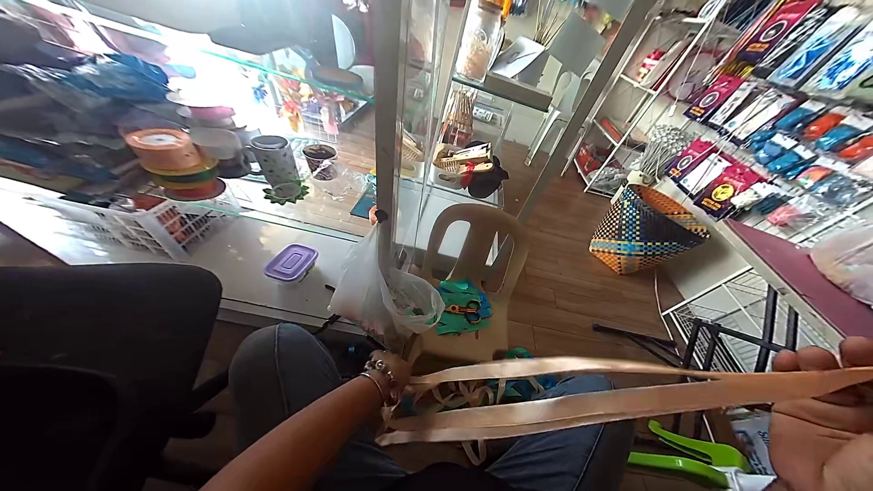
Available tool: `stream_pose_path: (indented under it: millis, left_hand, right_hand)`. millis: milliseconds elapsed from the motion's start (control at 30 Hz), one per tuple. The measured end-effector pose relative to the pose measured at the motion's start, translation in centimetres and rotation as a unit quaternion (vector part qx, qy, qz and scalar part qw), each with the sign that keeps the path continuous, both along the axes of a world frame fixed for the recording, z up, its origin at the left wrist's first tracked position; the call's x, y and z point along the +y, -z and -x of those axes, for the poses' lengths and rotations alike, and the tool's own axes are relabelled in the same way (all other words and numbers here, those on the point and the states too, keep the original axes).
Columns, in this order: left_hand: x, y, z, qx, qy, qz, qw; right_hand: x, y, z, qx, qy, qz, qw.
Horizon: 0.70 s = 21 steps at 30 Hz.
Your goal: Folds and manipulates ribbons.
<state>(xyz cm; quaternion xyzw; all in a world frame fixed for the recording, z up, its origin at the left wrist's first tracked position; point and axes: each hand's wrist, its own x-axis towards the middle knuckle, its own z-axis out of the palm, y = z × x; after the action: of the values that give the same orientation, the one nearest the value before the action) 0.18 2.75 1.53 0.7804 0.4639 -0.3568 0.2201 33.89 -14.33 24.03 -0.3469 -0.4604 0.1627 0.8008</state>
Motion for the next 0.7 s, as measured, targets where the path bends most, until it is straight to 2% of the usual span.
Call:
stream_pose_path:
  millis: [67, 133, 167, 233, 300, 333, 367, 467, 600, 700]
  left_hand:
    - [0.1, -3.1, -0.4, -0.082, 0.016, 0.003, 0.997]
    - [0.4, -7.6, -0.4, -0.244, 0.038, -0.004, 0.969]
    - [0.2, -10.4, -0.2, -0.295, 0.032, -0.028, 0.955]
    - [-0.9, -15.7, 0.5, -0.352, -0.008, -0.171, 0.92]
    - [-2.3, -19.4, 1.1, -0.418, -0.02, -0.326, 0.848]
    - [-2.9, -20.5, 0.8, -0.467, -0.01, -0.367, 0.805]
    - [-3.7, -21.2, 0.0, -0.521, -0.006, -0.364, 0.772]
    - [-5.9, -19.7, -4.0, -0.658, 0.016, -0.18, 0.731]
    - [-7.6, -15.8, -7.1, -0.733, 0.052, -0.082, 0.674]
    - [-8.0, -15.0, -7.8, -0.76, 0.031, 0.071, 0.645]
  right_hand:
    - [0.8, 0.6, 0.6, -0.017, 0.005, -0.009, 1.0]
    - [1.3, 1.5, 2.0, -0.047, 0.006, 0.0, 0.999]
    - [1.5, 1.9, 2.9, -0.06, 0.004, 0.006, 0.998]
    - [1.9, 2.7, 4.7, -0.079, -0.007, 0.018, 0.997]
    - [2.2, 3.4, 6.4, -0.082, -0.023, 0.03, 0.996]
    - [2.4, 3.7, 7.3, -0.079, -0.034, 0.035, 0.996]
    - [2.6, 4.0, 8.1, -0.078, -0.047, 0.034, 0.995]
    - [3.3, 5.0, 10.2, -0.107, -0.064, 0.019, 0.992]
    - [3.5, 5.9, 11.4, -0.129, -0.034, 0.006, 0.991]
    - [3.3, 6.1, 11.0, -0.127, -0.022, 0.011, 0.992]
